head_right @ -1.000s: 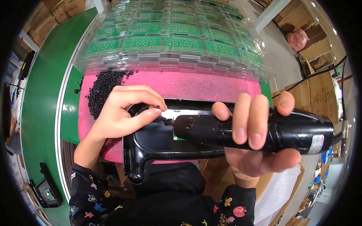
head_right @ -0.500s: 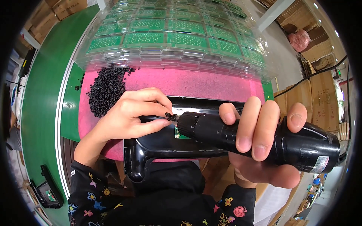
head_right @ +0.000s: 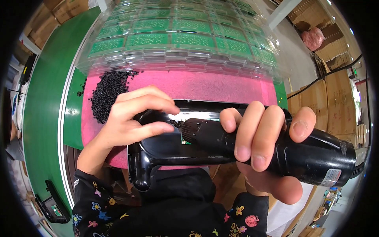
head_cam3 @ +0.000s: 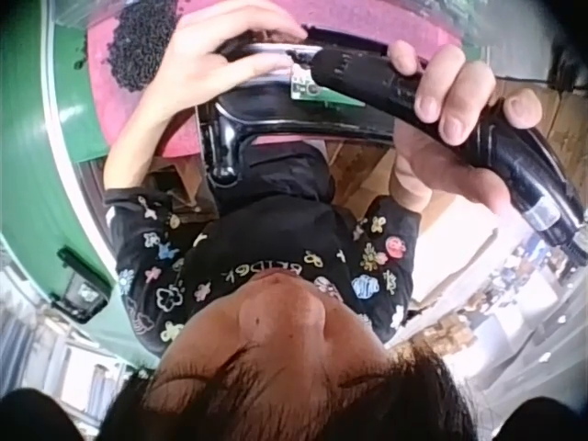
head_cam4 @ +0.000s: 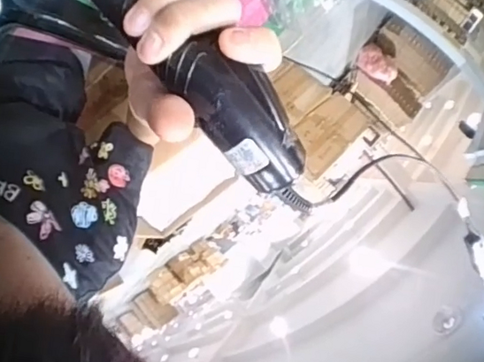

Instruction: Assembling a circuit board into a plastic housing using an electric screwdriver.

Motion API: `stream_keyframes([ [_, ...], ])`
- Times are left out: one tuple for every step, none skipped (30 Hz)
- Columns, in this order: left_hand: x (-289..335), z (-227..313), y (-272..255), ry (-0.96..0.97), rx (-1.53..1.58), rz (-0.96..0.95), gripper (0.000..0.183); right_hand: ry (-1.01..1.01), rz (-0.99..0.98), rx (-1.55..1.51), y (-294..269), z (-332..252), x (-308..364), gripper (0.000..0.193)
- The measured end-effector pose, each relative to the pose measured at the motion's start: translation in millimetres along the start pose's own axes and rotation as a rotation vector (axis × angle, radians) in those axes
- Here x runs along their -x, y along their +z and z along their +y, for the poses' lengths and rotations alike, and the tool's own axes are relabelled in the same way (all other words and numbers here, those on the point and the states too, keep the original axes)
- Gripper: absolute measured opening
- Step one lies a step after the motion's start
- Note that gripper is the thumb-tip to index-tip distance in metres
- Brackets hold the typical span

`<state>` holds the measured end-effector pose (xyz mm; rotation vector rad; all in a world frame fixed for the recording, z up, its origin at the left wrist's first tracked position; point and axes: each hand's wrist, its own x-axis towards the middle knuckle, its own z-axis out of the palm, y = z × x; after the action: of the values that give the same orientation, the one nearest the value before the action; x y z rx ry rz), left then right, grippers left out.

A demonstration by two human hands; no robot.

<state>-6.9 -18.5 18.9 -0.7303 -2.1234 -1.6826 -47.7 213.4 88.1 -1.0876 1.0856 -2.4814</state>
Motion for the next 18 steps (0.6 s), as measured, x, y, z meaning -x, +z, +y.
stream_keyframes([
  [1,-3,-1,0.045,0.009,0.005,0.027,-0.010,0.005,-0.002,1,2,0,0.055],
  [2,-6,-1,0.088,0.016,0.011,0.024,-0.021,0.009,-0.007,1,4,0,0.055],
  [1,-4,1,0.088,0.016,0.022,0.021,-0.032,-0.013,-0.017,-1,7,-1,0.055],
  [1,-4,1,0.086,0.017,0.016,0.021,-0.034,-0.008,-0.018,-2,8,-1,0.055],
  [1,-3,2,0.070,0.008,0.010,0.021,-0.035,-0.026,-0.020,-3,8,0,0.056],
  [1,-3,3,0.054,-0.001,0.003,0.021,-0.036,-0.044,-0.023,-3,8,1,0.056],
  [2,-3,3,0.053,0.002,-0.003,0.021,-0.038,-0.038,-0.021,-4,10,2,0.056],
  [0,-2,5,0.043,-0.003,-0.008,0.021,-0.048,-0.049,-0.027,-6,9,1,0.056],
  [-1,-2,6,0.033,-0.007,-0.013,0.021,-0.058,-0.060,-0.032,-8,8,2,0.056],
  [-2,-1,8,0.035,-0.002,-0.022,0.021,-0.063,-0.052,-0.027,-8,7,2,0.056],
  [-1,-2,11,-0.001,-0.005,-0.032,0.021,-0.044,-0.055,-0.017,-7,6,3,0.057],
  [0,-3,13,-0.037,-0.009,-0.042,0.020,-0.025,-0.059,-0.008,-7,3,3,0.057],
  [1,-4,13,-0.036,0.000,-0.048,0.020,0.009,-0.066,0.014,-8,0,4,0.056],
  [2,-3,11,-0.010,-0.022,-0.072,0.020,0.006,-0.062,0.018,-8,-2,6,0.056],
  [2,-4,11,0.017,-0.043,-0.096,0.019,0.034,-0.080,0.029,-9,-4,8,0.056],
  [3,-5,13,0.018,-0.042,-0.100,0.019,0.064,-0.099,0.039,-11,-5,9,0.055],
  [2,-6,15,0.060,-0.049,-0.080,0.019,0.065,-0.102,0.033,-12,-8,11,0.055],
  [1,-7,18,0.102,-0.056,-0.059,0.019,0.062,-0.096,0.039,-13,-9,12,0.055],
])
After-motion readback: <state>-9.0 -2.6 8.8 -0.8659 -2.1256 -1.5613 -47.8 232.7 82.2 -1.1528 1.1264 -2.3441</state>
